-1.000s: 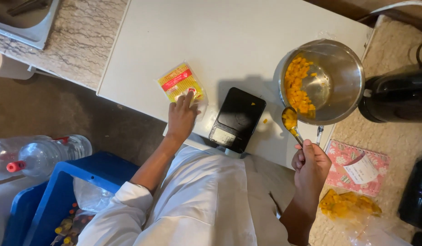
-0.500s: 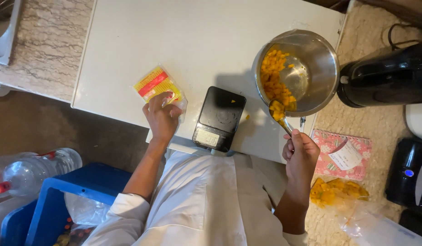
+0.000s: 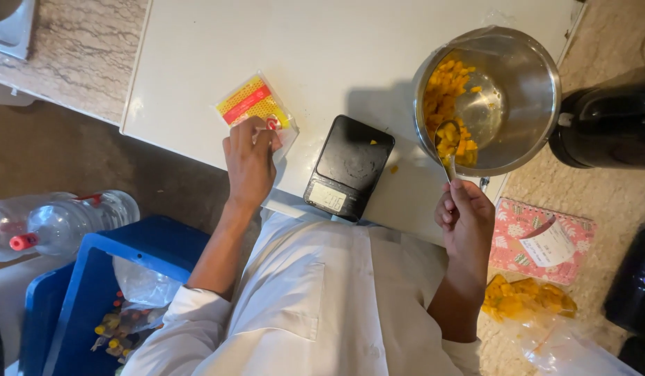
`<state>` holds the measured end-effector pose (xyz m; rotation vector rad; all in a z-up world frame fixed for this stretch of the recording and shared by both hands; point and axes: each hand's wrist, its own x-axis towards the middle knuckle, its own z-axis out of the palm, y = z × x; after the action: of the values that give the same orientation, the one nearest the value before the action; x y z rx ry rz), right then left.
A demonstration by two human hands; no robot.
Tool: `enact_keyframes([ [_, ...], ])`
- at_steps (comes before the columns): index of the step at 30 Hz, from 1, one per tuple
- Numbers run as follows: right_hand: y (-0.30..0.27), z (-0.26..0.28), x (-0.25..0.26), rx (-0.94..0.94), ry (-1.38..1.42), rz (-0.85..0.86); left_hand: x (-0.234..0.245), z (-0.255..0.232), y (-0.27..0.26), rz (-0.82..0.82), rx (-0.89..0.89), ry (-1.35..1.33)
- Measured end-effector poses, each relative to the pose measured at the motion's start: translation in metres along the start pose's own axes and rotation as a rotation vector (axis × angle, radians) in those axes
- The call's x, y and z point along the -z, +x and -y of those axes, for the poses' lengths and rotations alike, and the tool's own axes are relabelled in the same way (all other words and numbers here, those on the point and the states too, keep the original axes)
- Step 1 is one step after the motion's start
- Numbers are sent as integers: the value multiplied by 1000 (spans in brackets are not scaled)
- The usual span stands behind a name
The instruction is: Portioning diced food from a bowl into small plastic bags using a spoon and a digital scale.
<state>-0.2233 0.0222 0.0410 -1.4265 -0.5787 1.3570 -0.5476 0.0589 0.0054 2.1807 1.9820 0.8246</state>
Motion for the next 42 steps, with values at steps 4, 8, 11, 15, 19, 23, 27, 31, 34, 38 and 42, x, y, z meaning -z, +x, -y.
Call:
enact_keyframes([
  [4, 1, -3, 2, 3, 0, 35, 6, -2, -2, -38, 25, -131],
  [8, 2, -6, 5, -7, 15, 19, 41, -24, 12, 17, 278, -562],
  [11, 4, -6, 7, -7, 12, 35, 62, -36, 20, -9, 302, -804],
  [15, 5, -8, 6, -5, 37, 68, 64, -41, 22, -39, 322, -1386],
  [19, 2, -9, 2, -19, 27, 102, 34, -25, 41, -104, 333, -1491],
  [23, -5, -7, 1, 2, -10, 104, -7, 26, 54, -105, 398, -948],
  [27, -10, -3, 3, 23, -55, 88, -53, 92, 57, -82, 445, -474],
  [31, -13, -3, 0, 26, -63, 109, -44, 82, 57, -91, 352, -279],
  [34, -13, -6, -6, 33, -72, 105, -44, 60, 49, -190, 159, 52],
  [38, -13, -10, -17, 24, -114, 143, -85, 36, 25, 89, 67, 91],
  [42, -14, -9, -20, 7, -122, 118, -105, 26, 21, 241, 102, 253],
])
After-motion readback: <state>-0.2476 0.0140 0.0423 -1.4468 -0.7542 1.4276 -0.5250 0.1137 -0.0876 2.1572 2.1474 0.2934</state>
